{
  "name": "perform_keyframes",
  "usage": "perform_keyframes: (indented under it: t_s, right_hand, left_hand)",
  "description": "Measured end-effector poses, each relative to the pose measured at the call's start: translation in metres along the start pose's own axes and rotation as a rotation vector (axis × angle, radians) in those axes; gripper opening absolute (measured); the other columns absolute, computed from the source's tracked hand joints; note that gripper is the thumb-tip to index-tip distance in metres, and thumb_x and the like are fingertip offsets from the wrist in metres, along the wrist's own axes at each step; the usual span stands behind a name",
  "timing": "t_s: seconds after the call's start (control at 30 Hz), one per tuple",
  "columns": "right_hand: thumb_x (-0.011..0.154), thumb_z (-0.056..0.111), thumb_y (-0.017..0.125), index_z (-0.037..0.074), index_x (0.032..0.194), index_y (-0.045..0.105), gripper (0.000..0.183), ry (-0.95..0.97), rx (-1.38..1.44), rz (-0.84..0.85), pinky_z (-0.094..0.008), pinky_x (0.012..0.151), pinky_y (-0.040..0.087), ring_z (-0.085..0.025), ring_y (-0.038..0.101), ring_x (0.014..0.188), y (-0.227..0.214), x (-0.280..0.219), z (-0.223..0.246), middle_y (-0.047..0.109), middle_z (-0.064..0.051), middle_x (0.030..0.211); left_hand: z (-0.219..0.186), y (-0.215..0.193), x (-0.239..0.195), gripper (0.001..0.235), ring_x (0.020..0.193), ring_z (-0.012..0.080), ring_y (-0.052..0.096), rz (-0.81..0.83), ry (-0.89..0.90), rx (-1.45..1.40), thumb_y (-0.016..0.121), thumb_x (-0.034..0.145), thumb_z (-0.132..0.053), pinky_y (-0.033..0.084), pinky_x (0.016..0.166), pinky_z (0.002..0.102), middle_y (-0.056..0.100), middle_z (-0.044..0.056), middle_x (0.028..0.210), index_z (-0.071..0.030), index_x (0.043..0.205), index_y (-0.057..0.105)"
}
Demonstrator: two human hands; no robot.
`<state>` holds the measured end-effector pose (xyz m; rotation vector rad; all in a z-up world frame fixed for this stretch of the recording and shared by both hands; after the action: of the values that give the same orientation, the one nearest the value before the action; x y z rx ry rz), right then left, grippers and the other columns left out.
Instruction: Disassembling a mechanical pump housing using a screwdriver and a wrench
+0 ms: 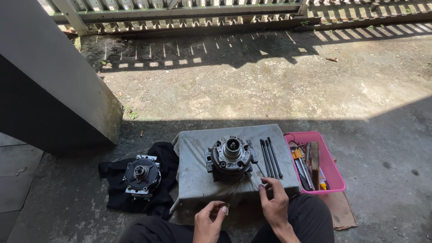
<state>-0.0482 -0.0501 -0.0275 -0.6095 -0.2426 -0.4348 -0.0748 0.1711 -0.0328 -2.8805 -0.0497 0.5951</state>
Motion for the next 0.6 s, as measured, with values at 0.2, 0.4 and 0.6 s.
perform_keyframes:
  t_s: [0.2, 0.4, 0.6]
  right_hand:
    - [0.083, 0.028, 0.074, 0.015, 0.117, 0.074, 0.037, -0.134, -0.306, 0.242, -0.039, 0.095, 0.046, -0.023, 0.064, 0.103, 0.003, 0.031, -0.013, 0.068, -0.004, 0.113]
    - [0.084, 0.038, 0.075, 0.011, 0.118, 0.071, 0.043, -0.113, -0.355, 0.267, -0.041, 0.092, 0.044, -0.023, 0.065, 0.096, 0.019, 0.028, -0.007, 0.069, -0.002, 0.110]
    - [0.084, 0.033, 0.073, 0.018, 0.124, 0.069, 0.042, -0.024, -0.321, 0.252, -0.036, 0.093, 0.042, -0.018, 0.066, 0.093, 0.010, 0.012, -0.005, 0.072, 0.002, 0.112]
  left_hand:
    - [-0.021, -0.007, 0.007, 0.023, 0.063, 0.0100, 0.063, -0.108, 0.043, -0.049, 0.075, 0.087, -0.019, 0.051, 0.062, 0.023, 0.081, 0.002, 0.074, -0.004, 0.101, 0.084]
    - [-0.034, -0.031, 0.005, 0.022, 0.065, 0.0100, 0.064, -0.128, 0.066, 0.019, 0.074, 0.085, -0.018, 0.052, 0.065, 0.023, 0.082, 0.000, 0.079, -0.005, 0.098, 0.085]
    - [-0.010, -0.113, -0.009, 0.020, 0.063, 0.0073, 0.064, 0.151, 0.091, 0.164, 0.078, 0.084, -0.020, 0.050, 0.061, 0.020, 0.082, -0.001, 0.077, -0.009, 0.096, 0.088]
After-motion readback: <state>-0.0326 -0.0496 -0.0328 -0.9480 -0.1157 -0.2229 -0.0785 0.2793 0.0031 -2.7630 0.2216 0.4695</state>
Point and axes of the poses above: each hand's wrist, its own x-axis towards the middle knuckle, its own y-axis out of the palm, z = x × y, the point moved 2 cm from there along x, towards the middle knuckle
